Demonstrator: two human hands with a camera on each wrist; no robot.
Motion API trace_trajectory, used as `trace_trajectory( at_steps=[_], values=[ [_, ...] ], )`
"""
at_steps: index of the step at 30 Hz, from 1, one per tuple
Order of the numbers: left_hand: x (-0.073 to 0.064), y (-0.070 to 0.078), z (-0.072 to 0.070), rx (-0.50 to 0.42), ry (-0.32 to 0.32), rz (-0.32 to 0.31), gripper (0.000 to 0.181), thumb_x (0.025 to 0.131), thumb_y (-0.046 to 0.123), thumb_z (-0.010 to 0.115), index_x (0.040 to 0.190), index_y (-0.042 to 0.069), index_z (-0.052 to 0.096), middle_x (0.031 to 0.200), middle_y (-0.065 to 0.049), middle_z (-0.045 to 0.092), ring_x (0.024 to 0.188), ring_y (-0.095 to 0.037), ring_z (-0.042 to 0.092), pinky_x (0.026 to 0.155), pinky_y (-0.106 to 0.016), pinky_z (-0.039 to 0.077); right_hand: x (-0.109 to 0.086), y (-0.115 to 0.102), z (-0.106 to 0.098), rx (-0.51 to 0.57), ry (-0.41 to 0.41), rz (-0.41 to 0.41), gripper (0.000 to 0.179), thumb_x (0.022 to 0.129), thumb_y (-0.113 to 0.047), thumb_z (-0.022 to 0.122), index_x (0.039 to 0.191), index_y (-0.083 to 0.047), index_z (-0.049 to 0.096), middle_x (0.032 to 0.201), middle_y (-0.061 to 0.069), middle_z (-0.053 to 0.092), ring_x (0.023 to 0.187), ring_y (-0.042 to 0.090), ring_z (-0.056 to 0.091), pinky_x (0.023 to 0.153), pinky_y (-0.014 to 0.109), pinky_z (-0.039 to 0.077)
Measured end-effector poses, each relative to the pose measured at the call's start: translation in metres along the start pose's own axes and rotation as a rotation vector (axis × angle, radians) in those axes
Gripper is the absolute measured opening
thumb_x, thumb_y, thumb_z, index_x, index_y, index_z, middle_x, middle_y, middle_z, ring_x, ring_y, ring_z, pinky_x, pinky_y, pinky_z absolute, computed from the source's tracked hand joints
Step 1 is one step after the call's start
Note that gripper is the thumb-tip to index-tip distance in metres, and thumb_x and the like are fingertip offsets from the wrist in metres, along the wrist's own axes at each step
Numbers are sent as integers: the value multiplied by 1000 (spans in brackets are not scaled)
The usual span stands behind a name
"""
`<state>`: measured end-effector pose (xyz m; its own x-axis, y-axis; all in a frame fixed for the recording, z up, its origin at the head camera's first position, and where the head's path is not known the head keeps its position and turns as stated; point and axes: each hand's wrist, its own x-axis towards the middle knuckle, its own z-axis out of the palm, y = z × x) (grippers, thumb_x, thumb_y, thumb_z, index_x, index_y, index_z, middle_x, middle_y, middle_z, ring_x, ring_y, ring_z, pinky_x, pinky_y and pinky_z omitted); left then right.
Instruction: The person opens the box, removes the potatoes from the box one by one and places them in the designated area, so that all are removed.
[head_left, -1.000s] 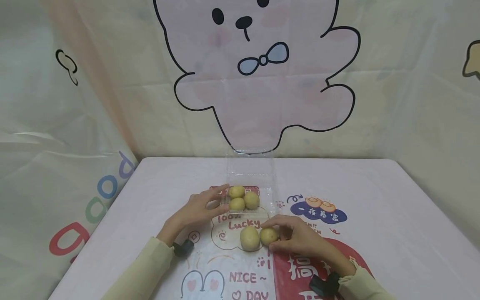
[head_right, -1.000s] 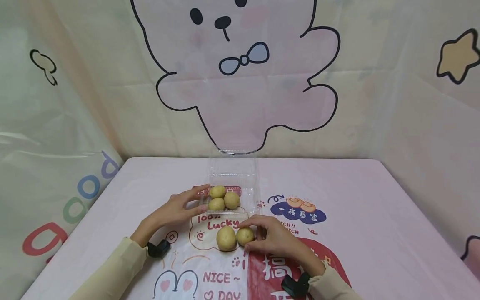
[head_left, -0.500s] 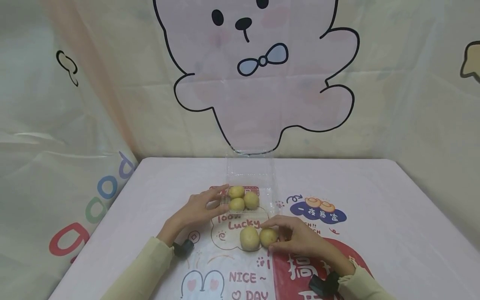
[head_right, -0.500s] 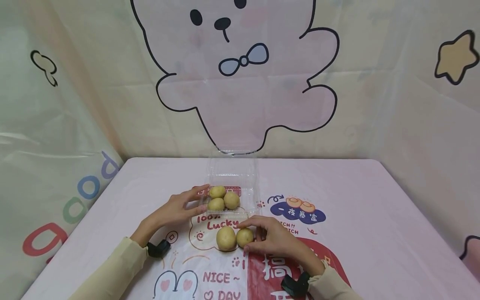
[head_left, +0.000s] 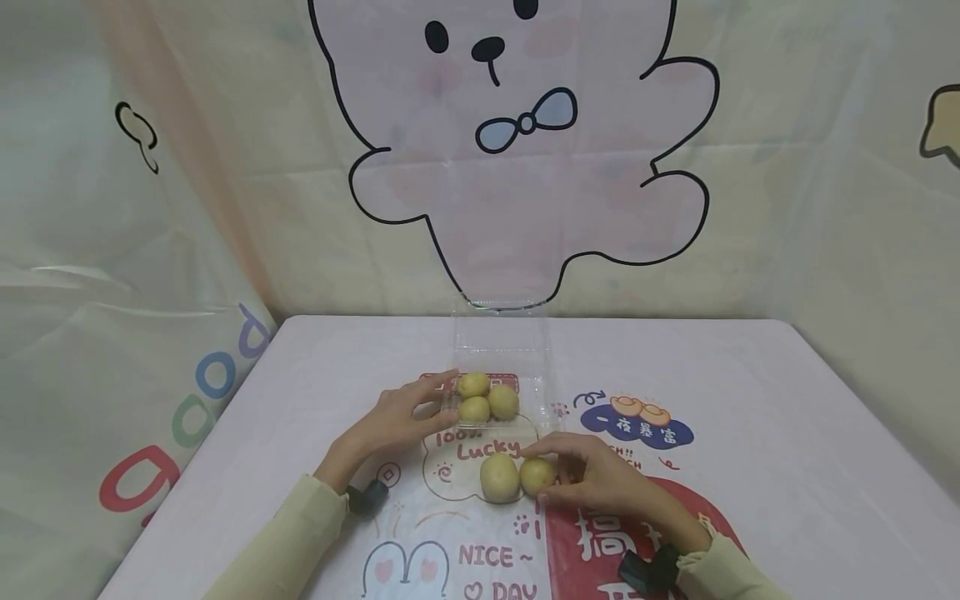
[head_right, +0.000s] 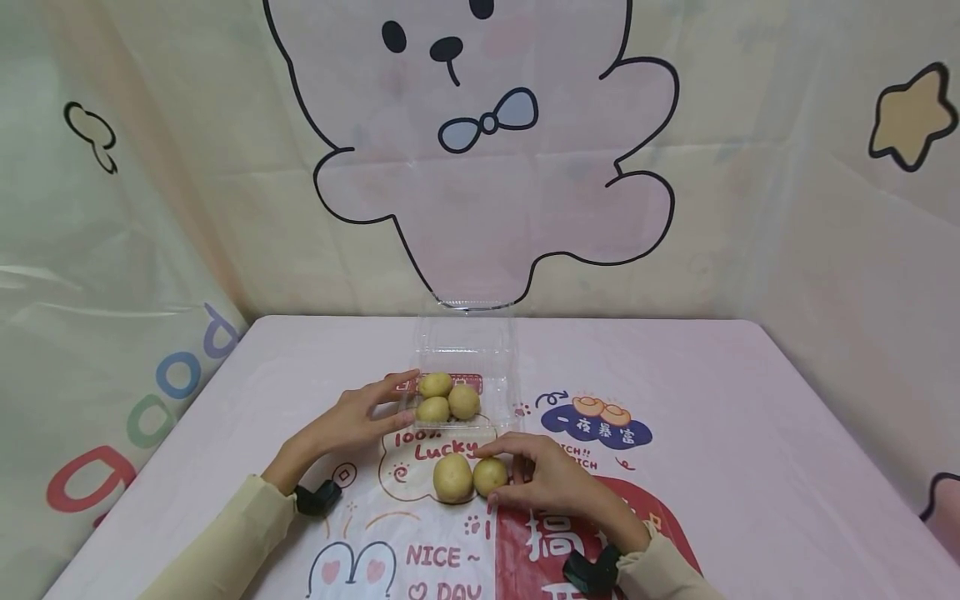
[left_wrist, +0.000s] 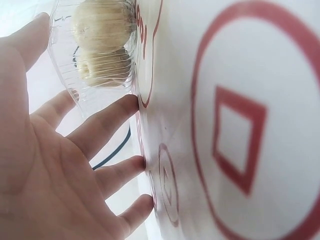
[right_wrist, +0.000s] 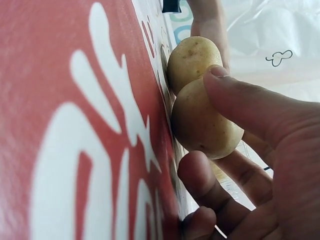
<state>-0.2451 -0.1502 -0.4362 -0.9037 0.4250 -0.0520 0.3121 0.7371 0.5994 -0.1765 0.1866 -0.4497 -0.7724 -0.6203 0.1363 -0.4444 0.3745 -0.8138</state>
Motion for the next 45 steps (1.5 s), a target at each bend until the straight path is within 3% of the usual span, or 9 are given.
trace_trajectory(
  at_steps=[17,23,31,39,45],
  values=[
    [1,0,1,1,0,-2,72,94,66,58,157,47,30,149,1,59,157,-30,27,122,-71,11,-1,0,-2,5,-10,17,50,86,-31,82,133,-20,67,107,-4,71,69,7,57,59,21,49],
    [0,0,1,-5,1,-3,73,93,67,58,157,47,30,149,1,59,157,-29,27,122,-71,10,-1,0,-4,14,-15,-7,50,86,-28,82,132,-16,67,117,-1,72,68,6,57,59,21,50],
    [-1,0,1,-16,-3,-2,72,93,67,58,157,48,30,149,1,59,157,-30,26,123,-71,9,-1,-1,-4,-16,-2,-32,51,86,-28,83,132,-14,67,116,-2,72,66,4,56,58,21,51],
    [-2,0,1,-25,-5,14,72,94,66,58,157,48,29,150,2,57,157,-30,25,122,-71,10,-1,-3,-6,-55,45,-102,50,84,-28,84,130,-16,68,105,-4,73,65,1,56,57,21,50],
    [-1,0,1,-16,1,14,72,93,66,59,157,49,30,149,2,59,157,-30,28,122,-72,10,1,-3,-8,-49,88,-194,47,85,-25,83,127,-10,69,108,3,74,65,0,55,56,21,50]
  ],
)
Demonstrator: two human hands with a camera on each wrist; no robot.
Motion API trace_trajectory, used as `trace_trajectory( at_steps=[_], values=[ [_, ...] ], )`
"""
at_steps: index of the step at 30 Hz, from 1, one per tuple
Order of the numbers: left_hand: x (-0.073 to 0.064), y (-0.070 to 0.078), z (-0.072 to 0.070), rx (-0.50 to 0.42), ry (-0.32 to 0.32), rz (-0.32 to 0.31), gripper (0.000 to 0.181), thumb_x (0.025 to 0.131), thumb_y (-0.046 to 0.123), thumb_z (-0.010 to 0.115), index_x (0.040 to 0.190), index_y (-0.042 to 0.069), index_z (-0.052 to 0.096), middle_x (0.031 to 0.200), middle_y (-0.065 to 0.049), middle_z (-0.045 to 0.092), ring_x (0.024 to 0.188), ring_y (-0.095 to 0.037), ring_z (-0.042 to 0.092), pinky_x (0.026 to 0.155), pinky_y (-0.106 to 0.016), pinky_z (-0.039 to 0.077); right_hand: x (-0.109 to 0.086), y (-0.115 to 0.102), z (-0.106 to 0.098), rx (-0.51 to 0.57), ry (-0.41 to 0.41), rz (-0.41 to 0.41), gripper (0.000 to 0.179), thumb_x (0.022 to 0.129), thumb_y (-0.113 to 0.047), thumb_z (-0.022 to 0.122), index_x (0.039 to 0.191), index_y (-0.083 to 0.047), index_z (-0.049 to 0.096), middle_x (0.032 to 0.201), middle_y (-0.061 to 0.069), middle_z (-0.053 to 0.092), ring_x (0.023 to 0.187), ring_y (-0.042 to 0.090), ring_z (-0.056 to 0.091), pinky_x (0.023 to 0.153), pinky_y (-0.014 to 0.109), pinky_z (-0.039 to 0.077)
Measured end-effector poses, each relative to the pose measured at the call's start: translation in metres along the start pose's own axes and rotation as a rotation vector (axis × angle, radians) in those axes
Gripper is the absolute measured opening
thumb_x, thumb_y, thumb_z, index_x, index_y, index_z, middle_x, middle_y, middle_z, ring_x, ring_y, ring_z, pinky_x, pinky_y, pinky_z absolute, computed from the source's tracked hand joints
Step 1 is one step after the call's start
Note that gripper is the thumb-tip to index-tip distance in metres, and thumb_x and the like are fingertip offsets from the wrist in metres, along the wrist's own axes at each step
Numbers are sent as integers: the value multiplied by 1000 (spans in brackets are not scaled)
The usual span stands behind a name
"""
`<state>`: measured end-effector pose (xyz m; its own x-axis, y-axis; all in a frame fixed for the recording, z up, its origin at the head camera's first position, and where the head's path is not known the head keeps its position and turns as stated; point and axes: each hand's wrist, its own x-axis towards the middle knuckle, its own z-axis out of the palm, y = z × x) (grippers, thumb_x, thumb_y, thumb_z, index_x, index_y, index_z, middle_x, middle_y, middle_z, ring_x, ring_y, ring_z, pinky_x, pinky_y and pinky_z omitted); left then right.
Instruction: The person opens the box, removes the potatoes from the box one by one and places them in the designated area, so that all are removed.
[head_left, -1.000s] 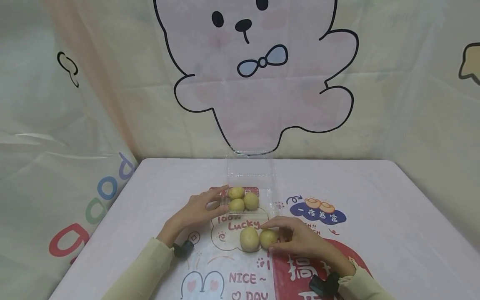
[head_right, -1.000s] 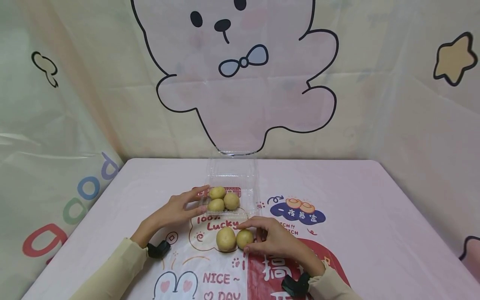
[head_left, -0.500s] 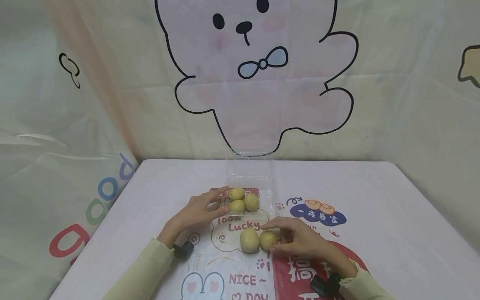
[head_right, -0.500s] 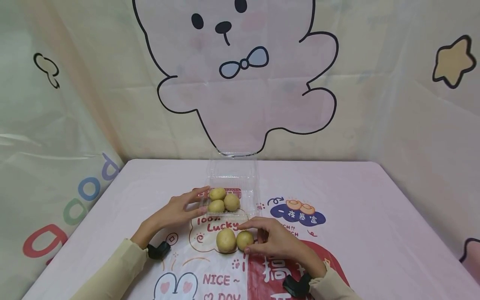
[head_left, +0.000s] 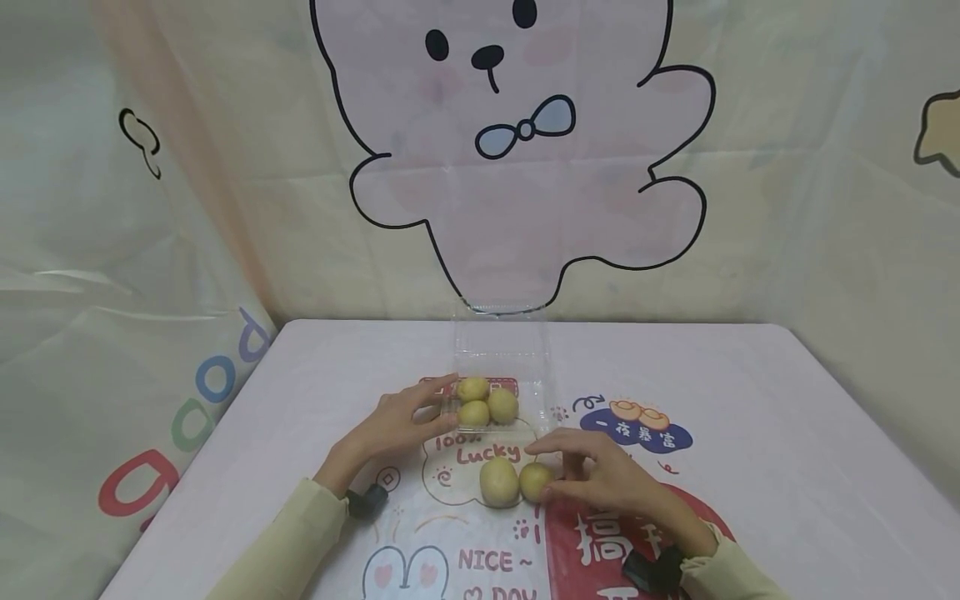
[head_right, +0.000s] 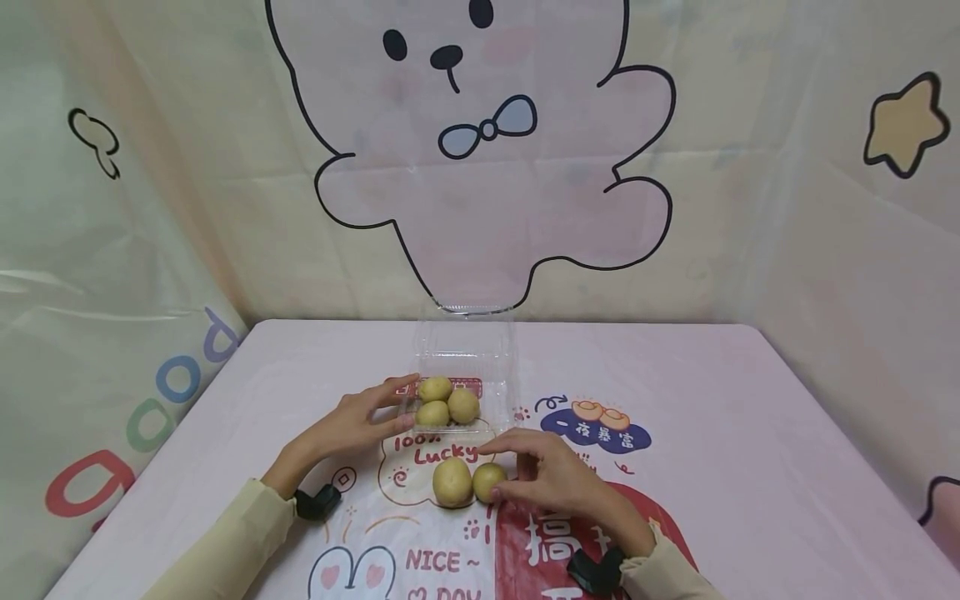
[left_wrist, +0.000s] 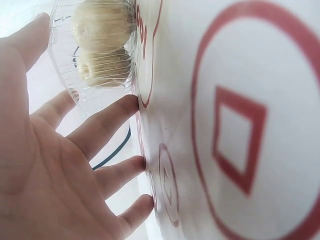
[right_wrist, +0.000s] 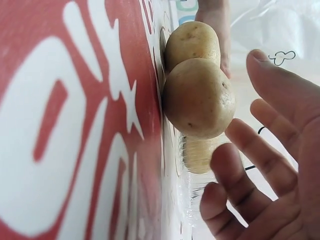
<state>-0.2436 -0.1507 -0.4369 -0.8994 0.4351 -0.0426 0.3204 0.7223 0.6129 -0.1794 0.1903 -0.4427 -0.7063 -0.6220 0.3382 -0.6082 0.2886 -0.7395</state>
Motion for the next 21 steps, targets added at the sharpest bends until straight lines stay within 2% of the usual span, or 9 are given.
trace_trajectory(
  at_steps=[6,14,21],
  values=[
    [0,-1,0,12,8,5,72,93,66,59,157,47,31,147,1,60,154,-29,33,121,-73,12,0,-3,-1,-23,82,-41,41,87,-20,82,125,-13,70,88,0,69,64,1,53,57,23,49],
    [0,0,1,0,-2,-5,73,93,67,58,158,45,31,150,1,58,156,-30,28,121,-73,9,4,-9,-2,-92,199,23,40,86,-23,83,124,-23,72,78,-6,59,63,4,49,54,23,45],
    [-1,1,0,6,4,-4,72,94,66,59,158,45,31,149,1,58,156,-31,29,122,-72,11,15,-9,-5,-137,273,-28,41,84,-16,84,124,-17,72,85,-2,64,64,11,51,55,25,45]
  ],
)
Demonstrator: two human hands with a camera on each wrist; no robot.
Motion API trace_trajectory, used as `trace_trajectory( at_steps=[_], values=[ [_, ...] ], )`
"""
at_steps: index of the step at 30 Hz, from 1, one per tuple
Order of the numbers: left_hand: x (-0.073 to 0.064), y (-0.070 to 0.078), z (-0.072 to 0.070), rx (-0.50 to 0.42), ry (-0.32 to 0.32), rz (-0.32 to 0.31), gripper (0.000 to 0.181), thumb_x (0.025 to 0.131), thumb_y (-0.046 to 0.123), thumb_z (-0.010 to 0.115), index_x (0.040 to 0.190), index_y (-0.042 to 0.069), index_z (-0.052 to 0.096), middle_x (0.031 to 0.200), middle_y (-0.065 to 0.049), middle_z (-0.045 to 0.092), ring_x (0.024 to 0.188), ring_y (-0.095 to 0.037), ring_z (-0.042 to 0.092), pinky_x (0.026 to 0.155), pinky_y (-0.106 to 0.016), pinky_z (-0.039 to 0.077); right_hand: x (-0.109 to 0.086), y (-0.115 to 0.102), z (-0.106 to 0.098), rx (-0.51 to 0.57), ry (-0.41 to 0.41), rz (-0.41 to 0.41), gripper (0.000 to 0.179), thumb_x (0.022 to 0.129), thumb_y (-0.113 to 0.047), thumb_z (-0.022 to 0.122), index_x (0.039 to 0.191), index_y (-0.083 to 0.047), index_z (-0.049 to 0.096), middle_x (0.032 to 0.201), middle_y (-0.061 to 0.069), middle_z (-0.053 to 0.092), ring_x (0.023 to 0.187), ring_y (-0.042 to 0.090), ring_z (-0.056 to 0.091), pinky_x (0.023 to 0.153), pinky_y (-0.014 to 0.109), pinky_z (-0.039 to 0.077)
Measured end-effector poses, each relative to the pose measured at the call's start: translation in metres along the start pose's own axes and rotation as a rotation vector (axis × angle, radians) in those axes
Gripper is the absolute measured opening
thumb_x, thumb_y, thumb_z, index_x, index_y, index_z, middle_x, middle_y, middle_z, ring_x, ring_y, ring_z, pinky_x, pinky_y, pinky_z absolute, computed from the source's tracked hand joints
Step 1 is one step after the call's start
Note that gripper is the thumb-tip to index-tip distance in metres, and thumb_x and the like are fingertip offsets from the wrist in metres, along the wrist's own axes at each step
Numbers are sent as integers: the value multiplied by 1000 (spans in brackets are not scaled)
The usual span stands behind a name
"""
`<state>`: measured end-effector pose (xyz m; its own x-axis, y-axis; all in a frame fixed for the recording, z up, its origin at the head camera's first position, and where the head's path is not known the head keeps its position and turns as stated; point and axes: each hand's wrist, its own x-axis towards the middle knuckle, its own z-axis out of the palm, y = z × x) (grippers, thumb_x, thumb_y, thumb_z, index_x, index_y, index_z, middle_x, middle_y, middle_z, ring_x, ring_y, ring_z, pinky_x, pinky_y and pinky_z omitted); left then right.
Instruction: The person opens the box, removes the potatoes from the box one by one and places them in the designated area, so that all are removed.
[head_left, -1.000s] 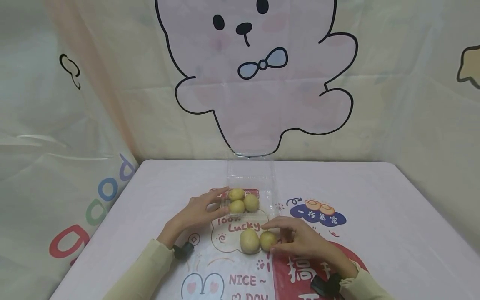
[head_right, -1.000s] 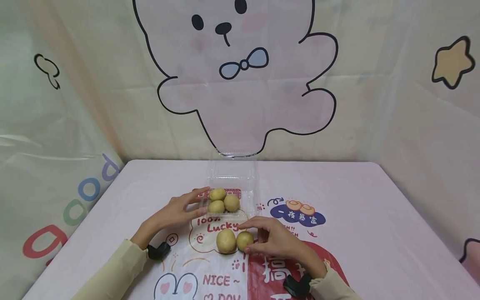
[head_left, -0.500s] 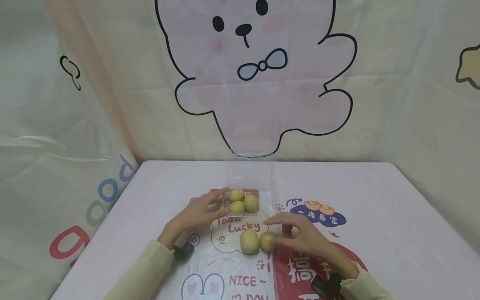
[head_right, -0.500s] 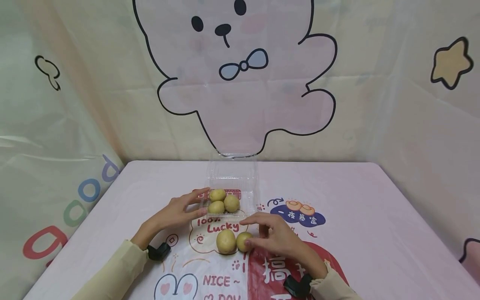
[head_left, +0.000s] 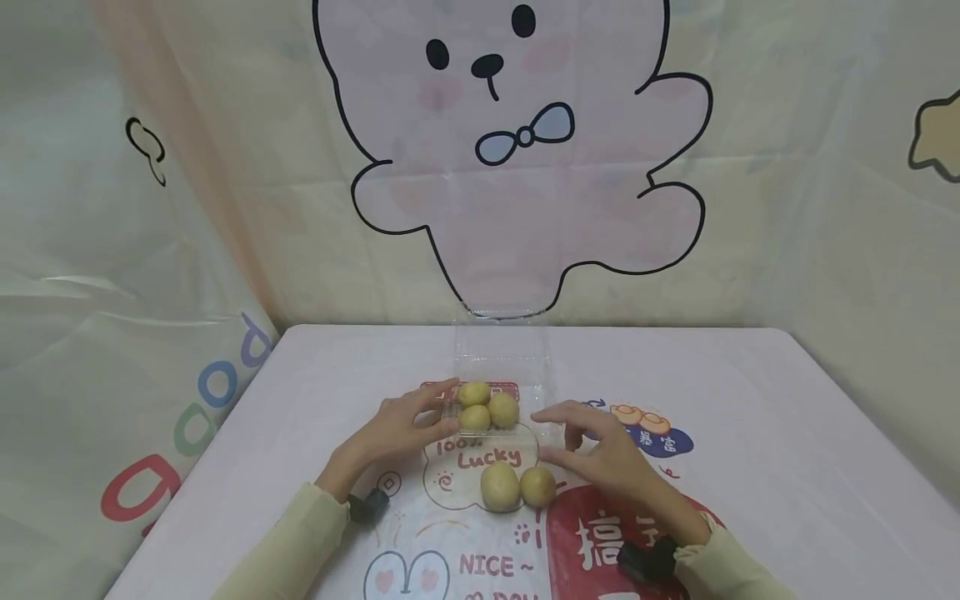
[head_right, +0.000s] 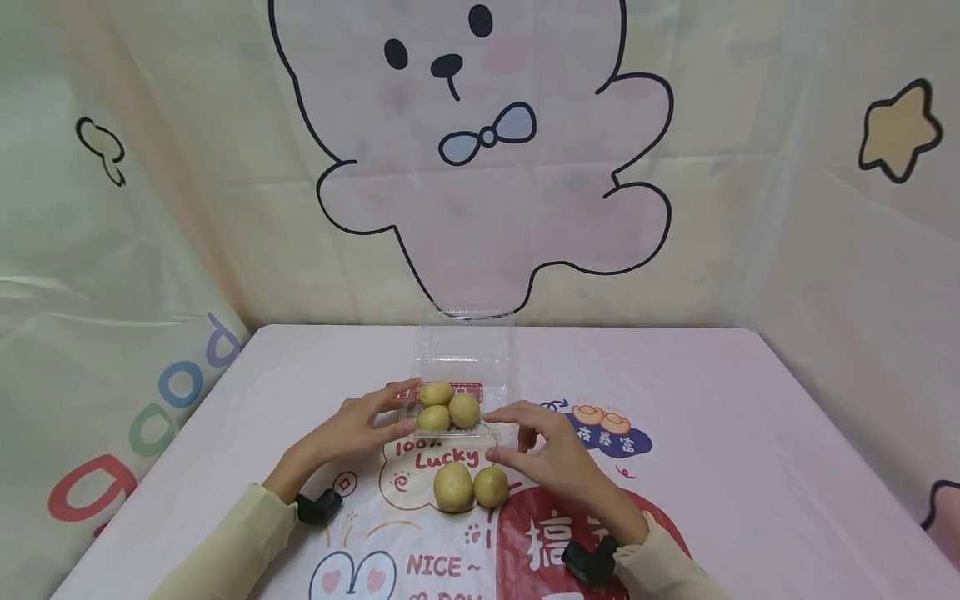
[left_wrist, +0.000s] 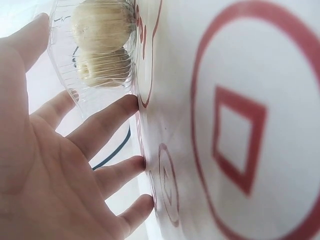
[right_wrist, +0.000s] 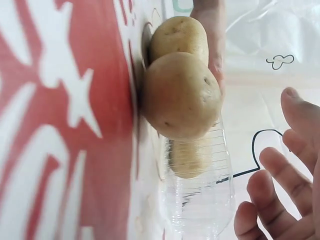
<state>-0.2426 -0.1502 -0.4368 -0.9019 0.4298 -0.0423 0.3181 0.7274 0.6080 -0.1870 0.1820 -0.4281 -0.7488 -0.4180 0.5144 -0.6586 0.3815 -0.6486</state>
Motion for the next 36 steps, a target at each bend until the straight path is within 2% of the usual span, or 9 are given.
trace_trajectory(
  at_steps=[7,15,22,26,32,36],
  values=[
    [-1,0,-1,-12,-3,10,73,94,65,59,158,43,31,150,2,58,156,-31,28,121,-73,11,15,1,1,-13,47,-38,41,83,-12,85,122,-13,73,92,-4,67,68,16,55,60,29,48],
    [0,-2,0,-16,-2,-4,74,92,69,59,157,47,30,150,3,57,157,-29,27,121,-73,9,28,12,5,-22,53,39,38,86,-16,83,122,-19,74,108,-4,73,73,9,55,68,34,50],
    [0,-2,-1,-14,-6,10,74,94,67,58,158,45,30,150,2,58,156,-29,29,121,-72,11,35,18,10,-21,42,98,39,86,-19,83,123,-16,74,116,-1,74,86,26,62,75,43,52],
    [1,-2,-1,-13,-10,4,74,93,68,58,158,47,29,150,4,58,156,-27,28,122,-72,10,39,19,12,-22,26,121,40,86,-21,83,124,-16,73,119,-2,74,91,31,63,81,48,53],
    [1,-3,0,-5,-2,17,74,94,67,58,158,45,30,150,3,58,156,-30,29,120,-73,12,46,23,15,-53,12,114,40,84,-21,85,123,-22,74,117,-3,74,89,25,62,79,45,51],
    [1,-2,0,-6,0,21,74,94,66,58,158,44,30,150,2,58,155,-31,30,121,-73,11,51,26,16,-78,-6,84,41,83,-16,85,122,-21,74,116,2,76,88,23,61,78,45,50]
  ],
)
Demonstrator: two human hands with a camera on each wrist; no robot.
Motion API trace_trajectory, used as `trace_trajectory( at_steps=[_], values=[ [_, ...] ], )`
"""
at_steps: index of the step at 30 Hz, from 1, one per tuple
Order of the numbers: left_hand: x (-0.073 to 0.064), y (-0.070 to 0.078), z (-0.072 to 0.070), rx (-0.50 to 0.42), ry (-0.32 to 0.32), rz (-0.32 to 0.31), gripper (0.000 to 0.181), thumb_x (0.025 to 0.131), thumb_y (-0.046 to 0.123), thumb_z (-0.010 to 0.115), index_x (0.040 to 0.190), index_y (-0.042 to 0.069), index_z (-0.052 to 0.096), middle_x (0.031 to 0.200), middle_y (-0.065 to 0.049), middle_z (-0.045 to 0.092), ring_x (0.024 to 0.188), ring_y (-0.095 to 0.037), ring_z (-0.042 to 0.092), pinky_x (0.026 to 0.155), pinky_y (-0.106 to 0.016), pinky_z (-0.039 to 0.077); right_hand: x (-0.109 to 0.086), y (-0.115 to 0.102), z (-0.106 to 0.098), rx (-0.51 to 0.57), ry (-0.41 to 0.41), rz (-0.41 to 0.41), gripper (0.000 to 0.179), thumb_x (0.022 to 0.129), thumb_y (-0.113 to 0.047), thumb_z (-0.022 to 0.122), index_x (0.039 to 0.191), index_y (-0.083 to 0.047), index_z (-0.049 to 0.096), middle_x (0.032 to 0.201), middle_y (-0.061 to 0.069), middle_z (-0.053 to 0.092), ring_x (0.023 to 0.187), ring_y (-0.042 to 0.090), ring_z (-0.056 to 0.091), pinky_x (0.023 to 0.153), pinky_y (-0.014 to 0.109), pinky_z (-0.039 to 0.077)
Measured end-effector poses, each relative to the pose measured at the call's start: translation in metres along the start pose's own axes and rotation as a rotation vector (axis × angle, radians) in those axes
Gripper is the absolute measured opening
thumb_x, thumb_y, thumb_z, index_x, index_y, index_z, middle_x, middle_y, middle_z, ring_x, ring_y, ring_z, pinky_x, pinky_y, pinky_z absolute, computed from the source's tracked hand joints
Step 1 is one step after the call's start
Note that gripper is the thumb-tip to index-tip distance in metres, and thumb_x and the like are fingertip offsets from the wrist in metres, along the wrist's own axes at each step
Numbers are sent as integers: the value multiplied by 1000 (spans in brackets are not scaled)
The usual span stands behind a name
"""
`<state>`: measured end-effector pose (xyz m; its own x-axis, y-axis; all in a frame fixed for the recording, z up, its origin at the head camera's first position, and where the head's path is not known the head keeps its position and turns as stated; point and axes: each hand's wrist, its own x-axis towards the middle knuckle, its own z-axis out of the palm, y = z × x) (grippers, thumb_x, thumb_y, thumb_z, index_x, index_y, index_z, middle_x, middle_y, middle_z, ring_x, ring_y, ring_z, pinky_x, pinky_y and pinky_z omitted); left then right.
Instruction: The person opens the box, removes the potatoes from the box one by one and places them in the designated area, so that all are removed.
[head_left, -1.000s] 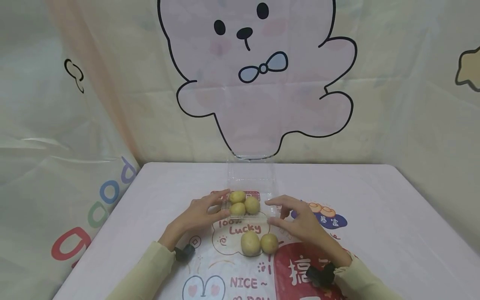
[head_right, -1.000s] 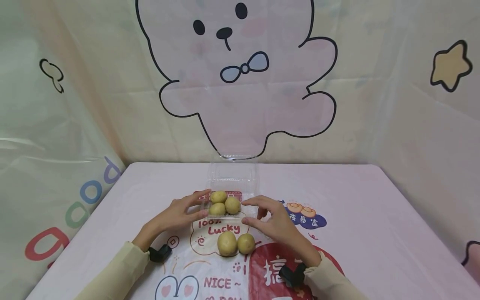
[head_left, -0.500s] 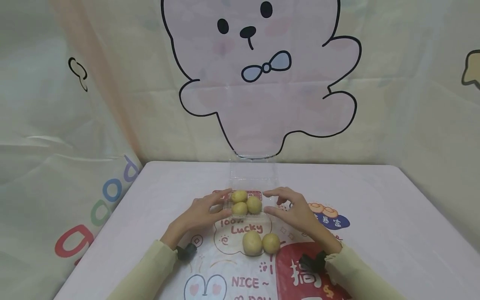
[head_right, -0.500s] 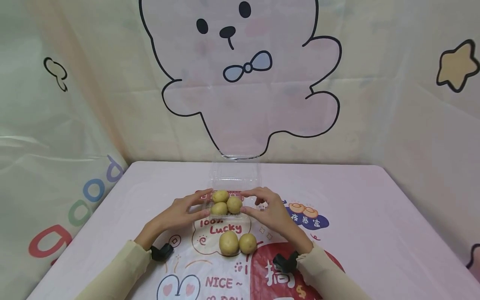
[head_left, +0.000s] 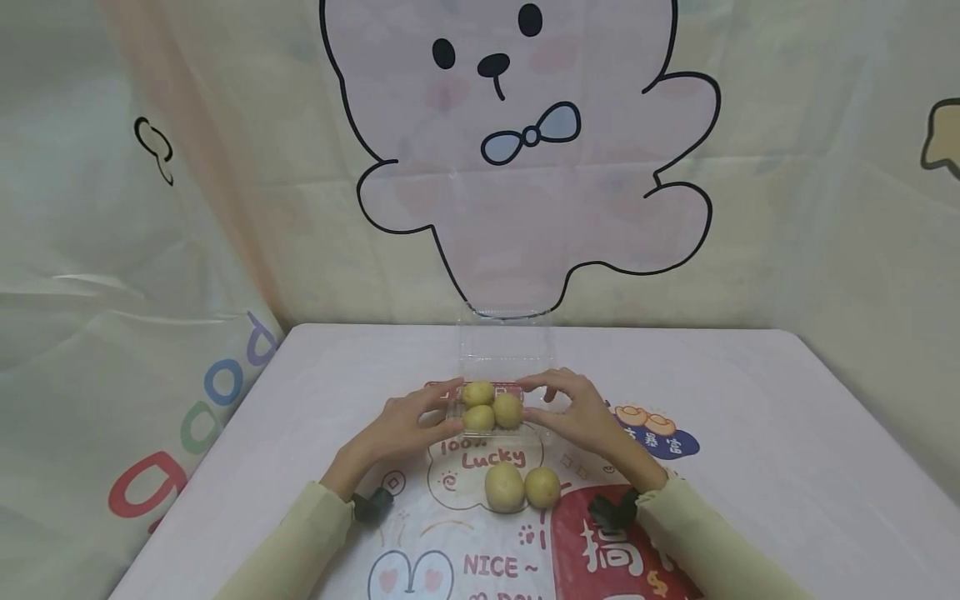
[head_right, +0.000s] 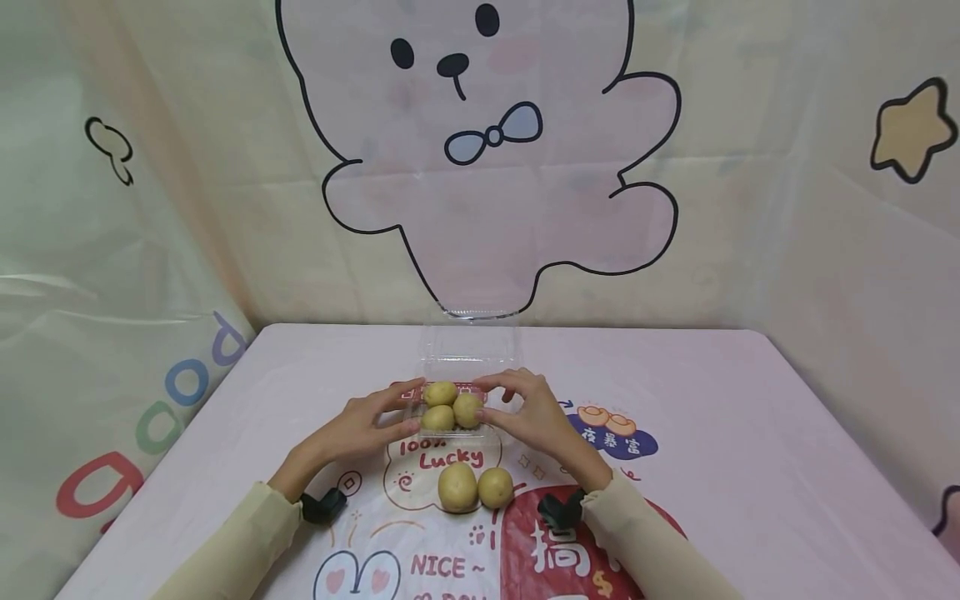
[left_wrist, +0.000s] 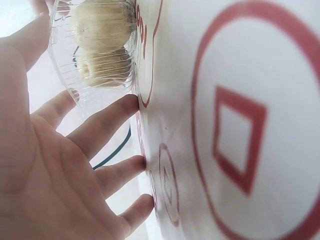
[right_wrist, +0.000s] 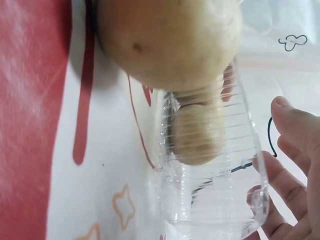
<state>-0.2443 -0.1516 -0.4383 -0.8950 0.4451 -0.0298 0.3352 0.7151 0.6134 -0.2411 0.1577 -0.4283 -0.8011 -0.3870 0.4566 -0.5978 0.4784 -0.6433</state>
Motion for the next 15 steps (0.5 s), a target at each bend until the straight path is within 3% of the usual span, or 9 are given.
trace_trajectory(
  at_steps=[6,15],
  values=[
    [-1,1,0,1,5,-3,73,93,66,58,158,45,31,150,2,58,155,-31,30,120,-74,11,6,5,2,-13,-37,-20,42,82,-14,85,123,-18,74,114,5,77,91,32,63,85,45,43],
    [-1,2,-1,-3,1,-3,73,94,65,59,158,44,31,149,2,58,156,-30,29,120,-74,11,11,8,5,-40,-87,31,43,82,-19,86,123,-20,74,112,4,77,93,31,63,91,43,28]
  ],
)
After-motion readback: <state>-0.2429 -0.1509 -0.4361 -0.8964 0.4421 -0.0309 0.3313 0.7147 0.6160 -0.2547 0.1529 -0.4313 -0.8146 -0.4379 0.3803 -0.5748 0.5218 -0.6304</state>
